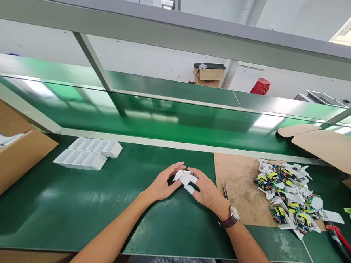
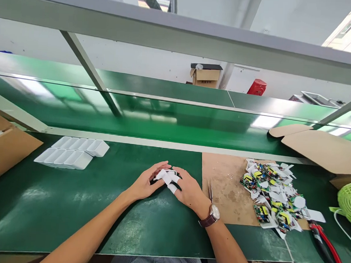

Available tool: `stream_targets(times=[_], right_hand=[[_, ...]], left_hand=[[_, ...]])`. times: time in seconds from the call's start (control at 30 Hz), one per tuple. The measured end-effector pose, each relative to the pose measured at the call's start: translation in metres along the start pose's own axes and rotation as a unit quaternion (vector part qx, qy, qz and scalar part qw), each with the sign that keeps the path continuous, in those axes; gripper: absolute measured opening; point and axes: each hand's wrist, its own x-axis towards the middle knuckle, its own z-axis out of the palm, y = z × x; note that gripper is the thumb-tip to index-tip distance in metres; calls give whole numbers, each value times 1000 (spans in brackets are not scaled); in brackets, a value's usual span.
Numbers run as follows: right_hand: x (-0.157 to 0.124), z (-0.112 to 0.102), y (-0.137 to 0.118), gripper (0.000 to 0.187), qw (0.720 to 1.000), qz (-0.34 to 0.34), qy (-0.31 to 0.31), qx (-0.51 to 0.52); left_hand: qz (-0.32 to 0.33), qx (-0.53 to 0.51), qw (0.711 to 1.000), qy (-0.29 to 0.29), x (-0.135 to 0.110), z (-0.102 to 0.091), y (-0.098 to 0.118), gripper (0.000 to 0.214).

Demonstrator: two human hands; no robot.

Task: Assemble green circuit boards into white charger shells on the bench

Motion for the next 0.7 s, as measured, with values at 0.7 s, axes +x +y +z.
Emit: stream_targets(times=[0.7], right_hand=[[3,15,-1,37,997,5,76,-13]], left_hand=[[40,55,998,7,-5,0,0,94]])
